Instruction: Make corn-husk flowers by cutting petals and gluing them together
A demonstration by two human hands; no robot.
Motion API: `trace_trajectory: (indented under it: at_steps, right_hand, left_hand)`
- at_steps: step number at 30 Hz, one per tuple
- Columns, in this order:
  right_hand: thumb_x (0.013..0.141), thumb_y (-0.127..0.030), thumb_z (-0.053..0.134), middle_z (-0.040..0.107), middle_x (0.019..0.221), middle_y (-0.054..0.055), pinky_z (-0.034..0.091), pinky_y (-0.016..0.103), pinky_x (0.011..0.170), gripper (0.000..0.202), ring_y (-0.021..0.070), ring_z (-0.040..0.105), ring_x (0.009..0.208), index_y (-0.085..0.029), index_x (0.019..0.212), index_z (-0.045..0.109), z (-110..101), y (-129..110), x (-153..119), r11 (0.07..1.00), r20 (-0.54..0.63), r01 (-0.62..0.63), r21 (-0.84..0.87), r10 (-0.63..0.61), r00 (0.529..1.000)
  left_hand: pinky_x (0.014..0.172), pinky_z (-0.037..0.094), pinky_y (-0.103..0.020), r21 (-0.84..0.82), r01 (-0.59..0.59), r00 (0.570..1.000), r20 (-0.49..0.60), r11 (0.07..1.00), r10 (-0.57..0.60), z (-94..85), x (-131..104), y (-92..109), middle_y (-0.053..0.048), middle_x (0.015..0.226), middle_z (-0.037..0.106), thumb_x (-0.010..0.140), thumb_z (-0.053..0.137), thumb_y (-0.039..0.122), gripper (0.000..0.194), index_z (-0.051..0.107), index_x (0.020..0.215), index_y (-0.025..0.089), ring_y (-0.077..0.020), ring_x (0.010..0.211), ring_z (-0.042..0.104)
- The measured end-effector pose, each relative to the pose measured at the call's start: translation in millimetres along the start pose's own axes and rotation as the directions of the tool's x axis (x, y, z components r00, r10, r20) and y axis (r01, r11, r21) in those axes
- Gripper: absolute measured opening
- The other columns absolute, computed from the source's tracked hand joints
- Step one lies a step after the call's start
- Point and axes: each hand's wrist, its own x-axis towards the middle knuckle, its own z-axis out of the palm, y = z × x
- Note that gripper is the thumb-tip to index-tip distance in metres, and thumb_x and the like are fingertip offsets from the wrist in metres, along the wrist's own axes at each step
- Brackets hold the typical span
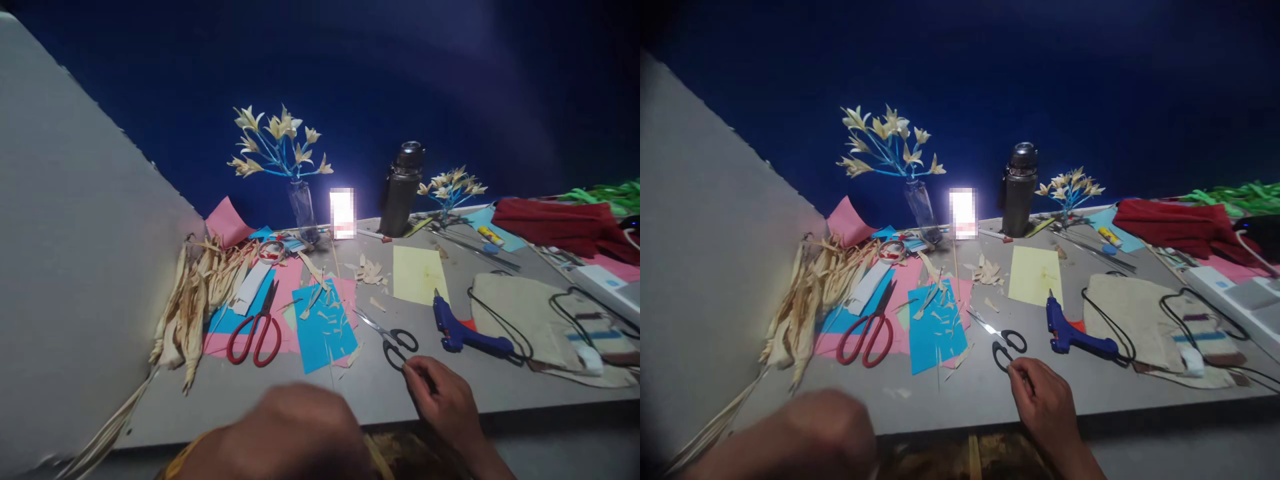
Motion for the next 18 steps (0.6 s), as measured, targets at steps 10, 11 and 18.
trace_trajectory:
  at_steps: [10, 11, 18]
  right_hand:
    - [0.095, -0.024, 0.057, 0.070, 0.071, 0.002, 0.051, 0.024, 0.054, 0.010, 0.0165, 0.068, 0.056, -0.022, 0.087, 0.063, 6, 6, -1, 0.992, -0.035, 0.114, -0.061, -0.117, 0.993]
    - [0.094, -0.024, 0.057, 0.070, 0.071, 0.002, 0.051, 0.024, 0.054, 0.009, 0.0167, 0.069, 0.057, -0.022, 0.088, 0.063, 7, 7, -1, 0.990, -0.039, 0.125, -0.065, -0.128, 0.991]
    - [0.094, -0.027, 0.057, 0.072, 0.071, 0.003, 0.055, 0.019, 0.056, 0.010, 0.0162, 0.071, 0.057, -0.023, 0.088, 0.064, 9, 12, -1, 0.984, -0.047, 0.149, -0.099, -0.154, 0.987]
  left_hand:
    - [0.072, 0.042, -0.033, 0.575, -0.001, 0.999, -0.038, 0.818, 0.028, 59.9, 149, -71, -0.011, 0.094, 0.067, 0.091, 0.053, 0.035, 0.021, 0.064, 0.085, 0.018, -0.0257, 0.090, 0.064]
    - [0.072, 0.042, -0.032, 0.608, -0.022, 1.000, 0.005, 0.794, 0.024, 64.8, 149, -79, -0.011, 0.095, 0.067, 0.092, 0.053, 0.036, 0.021, 0.064, 0.085, 0.018, -0.0259, 0.092, 0.064]
    - [0.072, 0.041, -0.033, 0.705, 0.008, 1.000, -0.001, 0.709, -0.010, 73.4, 147, -102, -0.013, 0.101, 0.068, 0.099, 0.037, 0.025, 0.027, 0.062, 0.097, 0.016, -0.0259, 0.098, 0.064]
